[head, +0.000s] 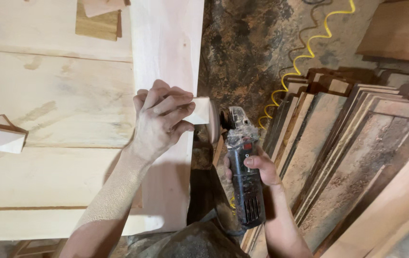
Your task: The person uses a power sander to sand wooden blocks on a larger wooden panel. They hold wooden blocks and apply the rotating disc of the tool to their surfaces and edges, moving from one block to another across the panel.
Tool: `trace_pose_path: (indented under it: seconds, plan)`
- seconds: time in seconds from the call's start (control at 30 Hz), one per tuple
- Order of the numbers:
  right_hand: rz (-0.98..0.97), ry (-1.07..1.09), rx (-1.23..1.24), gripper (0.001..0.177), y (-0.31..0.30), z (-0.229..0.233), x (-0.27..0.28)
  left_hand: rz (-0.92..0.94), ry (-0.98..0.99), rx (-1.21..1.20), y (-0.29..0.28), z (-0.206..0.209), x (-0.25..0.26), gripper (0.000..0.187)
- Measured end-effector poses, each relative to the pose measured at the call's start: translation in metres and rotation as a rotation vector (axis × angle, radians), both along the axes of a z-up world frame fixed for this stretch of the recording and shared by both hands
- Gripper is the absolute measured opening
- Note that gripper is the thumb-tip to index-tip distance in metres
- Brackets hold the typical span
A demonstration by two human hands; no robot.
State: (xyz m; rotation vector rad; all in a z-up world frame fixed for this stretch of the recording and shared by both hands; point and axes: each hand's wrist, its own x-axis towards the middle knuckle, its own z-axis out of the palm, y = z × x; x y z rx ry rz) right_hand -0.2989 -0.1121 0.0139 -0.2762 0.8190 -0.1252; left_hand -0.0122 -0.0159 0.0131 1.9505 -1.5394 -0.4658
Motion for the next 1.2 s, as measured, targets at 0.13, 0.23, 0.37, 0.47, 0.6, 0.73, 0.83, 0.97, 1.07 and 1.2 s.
trace_pose_path:
  seconds: [0.13, 0.23, 0.37, 0.47, 0.6, 0.73, 0.83, 0.97, 1.07, 1.2]
  plan:
    - [0.037, -0.098, 0.006, 0.055, -0.014, -0.012, 0.004, 0.012, 0.008, 0.014, 0.001, 0.003, -0.001, 0.044]
    - [0.04, -0.06, 0.009, 0.054, -0.016, -0.011, 0.005, 0.012, 0.002, 0.013, 0.002, 0.002, 0.0, 0.043]
    - [0.042, -0.071, 0.036, 0.054, -0.007, -0.002, 0.002, 0.023, -0.005, 0.018, 0.0, 0.004, 0.0, 0.043]
    - [0.037, -0.074, 0.037, 0.053, -0.008, -0.005, 0.001, 0.014, 0.016, 0.017, 0.0, 0.003, 0.003, 0.043]
    - [0.053, -0.169, -0.009, 0.048, -0.019, -0.022, 0.004, 0.01, 0.004, -0.006, 0.003, -0.001, 0.001, 0.044]
    - [0.056, -0.202, 0.062, 0.047, -0.017, -0.022, 0.002, 0.023, -0.022, 0.007, 0.002, 0.001, -0.002, 0.043]
    - [0.091, -0.132, 0.092, 0.05, -0.006, -0.016, -0.008, 0.032, 0.004, 0.001, -0.001, 0.003, -0.001, 0.043]
    - [0.014, -0.033, 0.083, 0.054, 0.011, -0.013, -0.018, 0.021, 0.093, 0.085, -0.001, 0.013, 0.002, 0.032]
    - [-0.051, -0.033, 0.036, 0.055, 0.013, -0.021, -0.019, -0.017, 0.077, 0.114, 0.005, 0.023, 0.009, 0.035]
    - [-0.113, 0.036, 0.201, 0.061, 0.008, -0.015, -0.029, 0.057, 0.002, -0.073, 0.003, 0.019, -0.005, 0.041]
